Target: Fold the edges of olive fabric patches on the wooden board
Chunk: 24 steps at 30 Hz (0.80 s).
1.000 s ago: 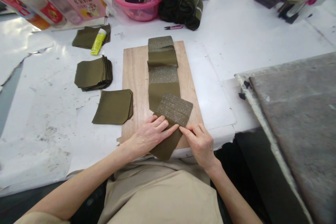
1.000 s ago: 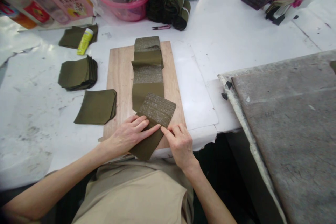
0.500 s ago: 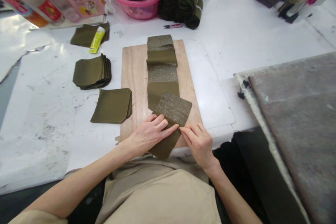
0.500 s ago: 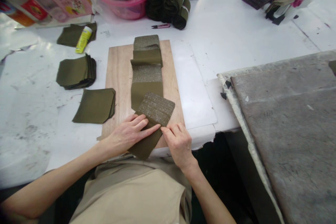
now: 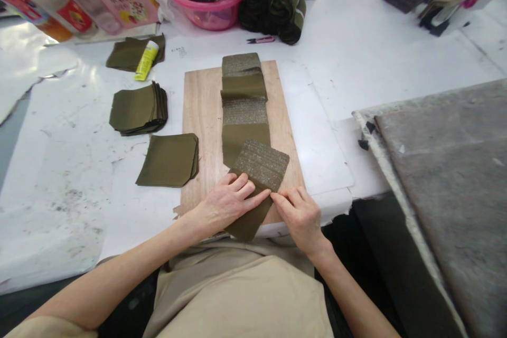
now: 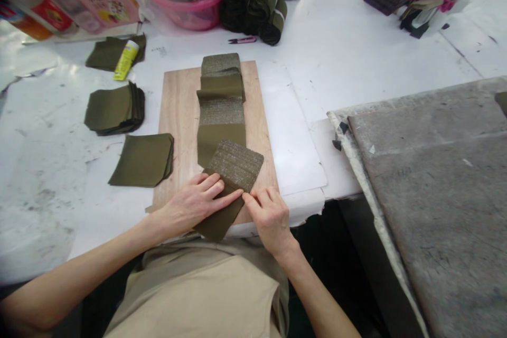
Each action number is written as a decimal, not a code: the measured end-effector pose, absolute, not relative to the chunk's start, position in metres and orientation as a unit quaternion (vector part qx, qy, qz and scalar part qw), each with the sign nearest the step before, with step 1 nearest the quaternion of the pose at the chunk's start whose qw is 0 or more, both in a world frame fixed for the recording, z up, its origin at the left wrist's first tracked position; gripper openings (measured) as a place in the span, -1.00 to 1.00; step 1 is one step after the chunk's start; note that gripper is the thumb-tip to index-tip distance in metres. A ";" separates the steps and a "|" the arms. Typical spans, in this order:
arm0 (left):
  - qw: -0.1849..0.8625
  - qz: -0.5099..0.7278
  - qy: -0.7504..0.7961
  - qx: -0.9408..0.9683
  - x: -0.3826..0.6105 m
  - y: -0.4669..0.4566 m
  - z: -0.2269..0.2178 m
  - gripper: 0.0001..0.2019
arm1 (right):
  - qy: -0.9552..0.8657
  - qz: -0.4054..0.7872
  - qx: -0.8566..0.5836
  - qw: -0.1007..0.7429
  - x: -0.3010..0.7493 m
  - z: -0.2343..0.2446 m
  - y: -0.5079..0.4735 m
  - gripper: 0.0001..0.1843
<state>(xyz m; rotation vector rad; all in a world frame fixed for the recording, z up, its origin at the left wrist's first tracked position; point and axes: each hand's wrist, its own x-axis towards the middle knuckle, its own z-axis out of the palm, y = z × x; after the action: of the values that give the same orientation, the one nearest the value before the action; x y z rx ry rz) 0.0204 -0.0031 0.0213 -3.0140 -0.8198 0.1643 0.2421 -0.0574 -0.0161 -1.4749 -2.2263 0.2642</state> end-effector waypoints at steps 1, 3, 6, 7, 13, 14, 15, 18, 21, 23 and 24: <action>0.009 0.052 -0.260 -0.964 0.021 -0.003 0.022 -0.55 | -0.809 0.094 -0.535 0.225 0.242 -0.015 -0.058 -0.75; 0.015 0.051 -0.256 -0.965 0.021 -0.003 0.022 -0.53 | -0.811 0.092 -0.533 0.222 0.243 -0.014 -0.059 -0.73; 0.017 0.053 -0.256 -0.965 0.022 -0.004 0.021 -0.53 | -0.814 0.091 -0.532 0.215 0.247 -0.012 -0.062 -0.71; 0.014 0.056 -0.258 -0.964 0.022 -0.004 0.021 -0.53 | -0.814 0.092 -0.533 0.213 0.248 -0.011 -0.063 -0.71; 0.003 0.062 -0.272 -0.960 0.027 -0.005 0.023 -0.50 | -0.778 0.122 -0.571 0.232 0.248 -0.008 -0.067 -0.74; 0.001 0.062 -0.275 -0.959 0.028 -0.005 0.023 -0.52 | -0.773 0.123 -0.575 0.237 0.246 -0.008 -0.067 -0.73; -0.001 0.060 -0.280 -0.958 0.027 -0.005 0.023 -0.54 | -0.772 0.120 -0.577 0.239 0.243 -0.008 -0.066 -0.70; -0.010 0.046 -0.284 -0.958 0.023 -0.005 0.022 -0.63 | -0.786 0.092 -0.572 0.216 0.236 -0.010 -0.065 -0.60; -0.004 0.020 -0.289 -0.957 0.015 -0.006 0.019 -0.63 | -0.801 0.070 -0.566 0.183 0.234 -0.012 -0.064 -0.53; 0.006 0.003 -0.309 -0.951 0.008 -0.008 0.016 -0.62 | -0.806 0.066 -0.563 0.171 0.235 -0.013 -0.065 -0.53; 0.012 -0.002 -0.324 -0.946 0.004 -0.008 0.015 -0.62 | -0.806 0.065 -0.563 0.170 0.236 -0.014 -0.065 -0.53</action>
<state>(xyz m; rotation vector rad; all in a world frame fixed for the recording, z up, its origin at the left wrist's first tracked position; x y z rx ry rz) 0.0044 -0.0080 0.0149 -2.9489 -1.0101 -0.0063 0.2358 -0.0654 -0.0136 -1.5993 -2.2916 0.1857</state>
